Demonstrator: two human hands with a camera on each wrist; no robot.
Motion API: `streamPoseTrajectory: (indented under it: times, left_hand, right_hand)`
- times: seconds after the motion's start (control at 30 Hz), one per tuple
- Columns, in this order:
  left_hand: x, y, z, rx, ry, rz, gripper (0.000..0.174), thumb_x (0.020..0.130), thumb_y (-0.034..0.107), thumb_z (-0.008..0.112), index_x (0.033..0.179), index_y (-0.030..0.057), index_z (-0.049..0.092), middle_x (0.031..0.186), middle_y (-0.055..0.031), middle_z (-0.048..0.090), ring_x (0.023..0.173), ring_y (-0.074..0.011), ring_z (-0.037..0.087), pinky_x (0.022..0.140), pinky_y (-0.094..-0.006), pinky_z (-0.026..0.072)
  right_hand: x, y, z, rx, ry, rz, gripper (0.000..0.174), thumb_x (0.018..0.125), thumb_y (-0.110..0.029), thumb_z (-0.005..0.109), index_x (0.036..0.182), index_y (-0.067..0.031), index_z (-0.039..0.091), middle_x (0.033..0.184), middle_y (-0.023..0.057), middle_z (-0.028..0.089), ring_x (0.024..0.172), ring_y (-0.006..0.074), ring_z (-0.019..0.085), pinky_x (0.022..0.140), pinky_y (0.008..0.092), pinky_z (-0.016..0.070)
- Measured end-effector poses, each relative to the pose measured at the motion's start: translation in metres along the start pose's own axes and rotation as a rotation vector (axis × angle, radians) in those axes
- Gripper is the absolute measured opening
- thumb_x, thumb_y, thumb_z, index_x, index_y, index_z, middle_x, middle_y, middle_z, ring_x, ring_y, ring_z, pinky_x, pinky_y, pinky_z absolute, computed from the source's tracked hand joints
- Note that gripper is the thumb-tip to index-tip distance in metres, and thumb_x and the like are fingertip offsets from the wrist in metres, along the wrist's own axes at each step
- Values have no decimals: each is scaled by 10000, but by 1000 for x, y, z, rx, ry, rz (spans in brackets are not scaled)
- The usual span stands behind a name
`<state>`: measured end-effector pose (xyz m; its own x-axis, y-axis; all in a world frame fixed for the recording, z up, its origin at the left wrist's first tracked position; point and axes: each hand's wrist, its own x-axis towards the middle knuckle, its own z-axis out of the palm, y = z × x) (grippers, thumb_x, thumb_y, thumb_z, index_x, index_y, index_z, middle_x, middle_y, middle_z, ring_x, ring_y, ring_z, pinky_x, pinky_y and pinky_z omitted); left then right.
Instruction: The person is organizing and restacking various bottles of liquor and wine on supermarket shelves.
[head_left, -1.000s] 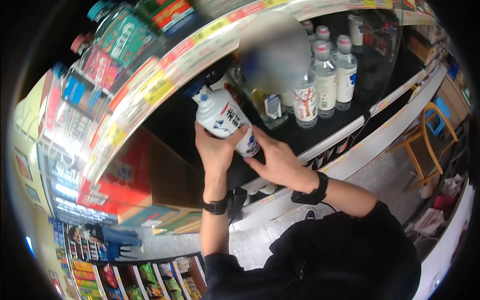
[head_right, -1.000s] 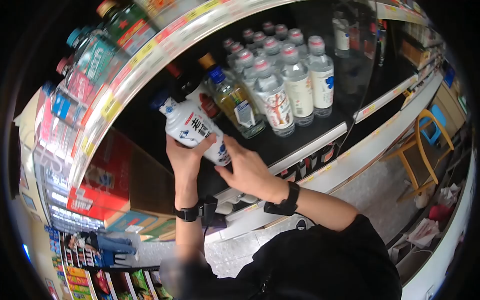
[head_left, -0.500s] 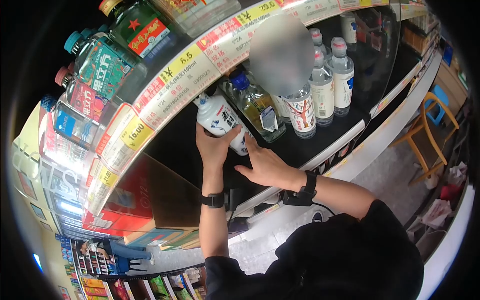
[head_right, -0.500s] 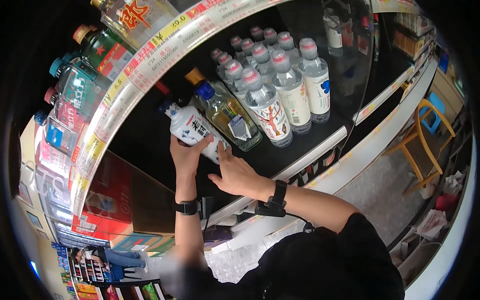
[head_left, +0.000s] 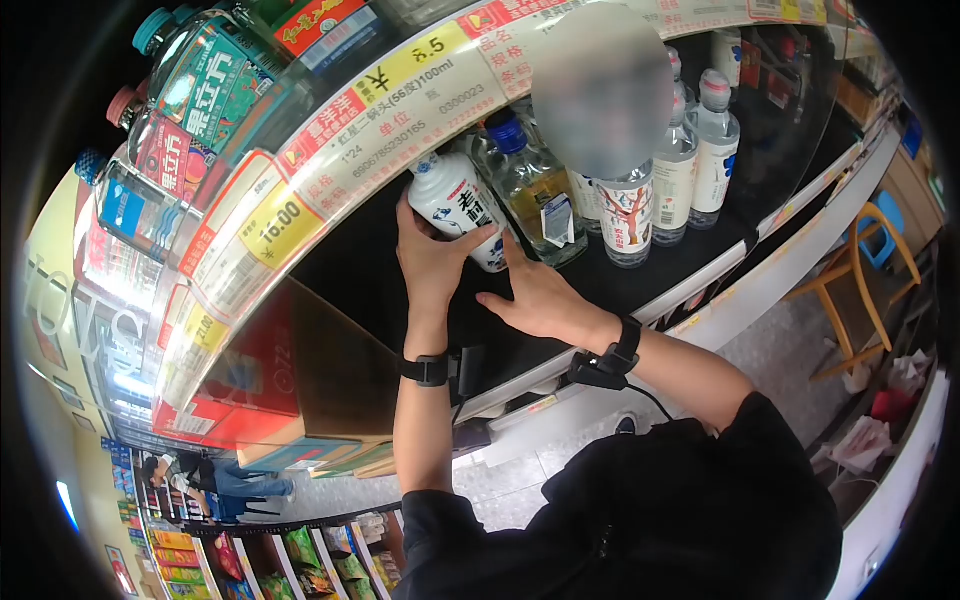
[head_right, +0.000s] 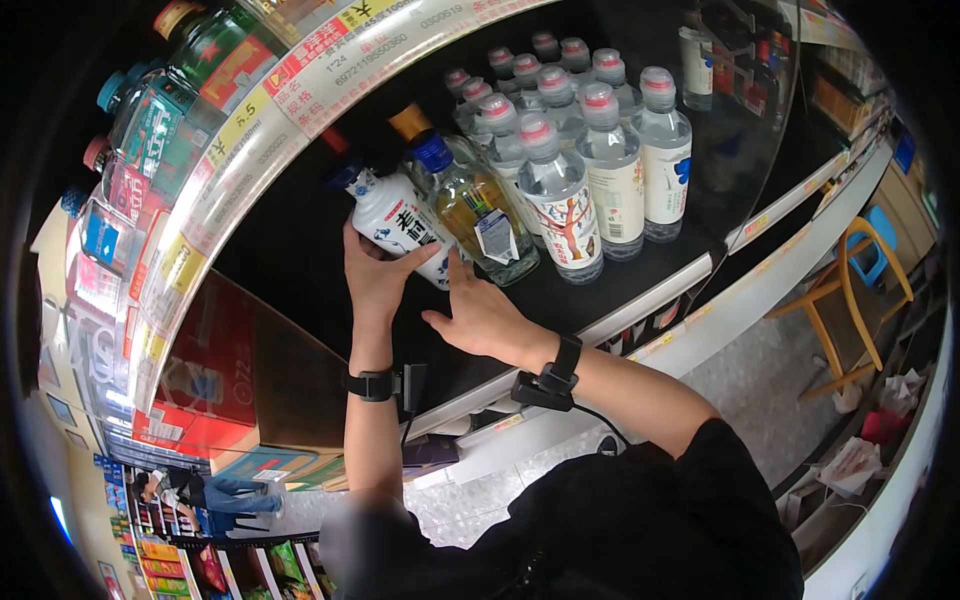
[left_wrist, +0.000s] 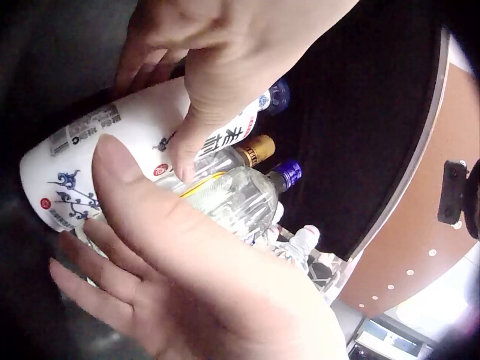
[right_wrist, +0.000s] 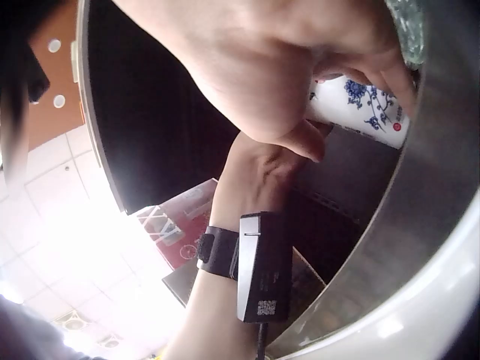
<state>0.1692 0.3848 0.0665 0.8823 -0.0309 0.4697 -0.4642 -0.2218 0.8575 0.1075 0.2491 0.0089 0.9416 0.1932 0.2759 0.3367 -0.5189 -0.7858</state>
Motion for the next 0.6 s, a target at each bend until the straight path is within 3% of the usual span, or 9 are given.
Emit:
streamPoseTrajectory:
  times: [0.07, 0.13, 0.23, 0.3, 0.37, 0.5, 0.57, 0.6]
  left_hand:
    - [2, -5, -5, 53, -12, -16, 718, 621, 68, 930, 1200, -32, 518, 1108, -161, 693, 999, -196, 687, 828, -339, 574]
    - [2, -5, -5, 154, -16, -30, 634, 631, 89, 929, 1101, -27, 520, 1017, -162, 715, 945, -208, 709, 812, -339, 578]
    - [0, -3, -6, 220, -17, -3, 646, 647, 122, 926, 1125, -35, 521, 1033, -167, 715, 949, -208, 711, 803, -342, 576]
    - [-1, -10, -6, 221, -10, -12, 653, 651, 136, 925, 1137, -34, 522, 1041, -167, 716, 947, -207, 711, 800, -342, 574]
    - [-2, -9, -4, 354, 5, -79, 683, 656, 151, 922, 1177, -33, 520, 1047, -164, 721, 935, -210, 715, 792, -342, 570]
    - [-11, -7, -5, 135, 25, 40, 800, 682, 129, 908, 1336, -14, 472, 1228, -171, 642, 1071, -233, 656, 845, -350, 547]
    - [-35, 10, -5, 271, 224, 43, 775, 717, 100, 885, 1375, 10, 485, 1271, -146, 606, 1085, -214, 627, 831, -326, 532]
    - [-47, 30, -1, 309, 253, 31, 706, 745, 86, 864, 1353, 7, 513, 1231, -127, 616, 1013, -182, 628, 788, -296, 519]
  right_hand:
    - [-2, -3, 0, 3, -7, 11, 945, 898, -375, 670, 1438, 217, 169, 1045, 437, 600, 963, 521, 644, 893, 489, 523]
    - [-2, -4, -1, 7, 0, 2, 940, 879, -318, 695, 1416, 248, 170, 1246, 464, 481, 1001, 520, 636, 868, 494, 544]
    - [-10, 0, 2, -31, 44, -59, 911, 895, -349, 681, 1445, 192, 196, 1193, 449, 537, 1020, 516, 627, 911, 486, 517]
    - [-27, -17, -18, 43, -21, -94, 813, 896, -309, 672, 1411, 178, 275, 1277, 427, 486, 1023, 531, 617, 868, 517, 537]
    - [-44, -12, -24, 78, 132, -329, 666, 903, -295, 674, 1362, 116, 422, 1282, 344, 556, 1037, 473, 637, 868, 497, 545]
    - [-93, -11, -76, 345, -35, -163, 549, 891, -295, 721, 1294, 41, 559, 1186, 240, 667, 1058, 355, 682, 872, 417, 562]
    - [-123, 1, -105, 352, -31, -154, 534, 897, -284, 728, 1296, 33, 569, 1200, 216, 673, 1060, 321, 691, 860, 387, 575]
    - [-138, 7, -124, 352, -42, -111, 532, 897, -273, 731, 1302, 31, 568, 1202, 208, 675, 1059, 308, 694, 862, 376, 577]
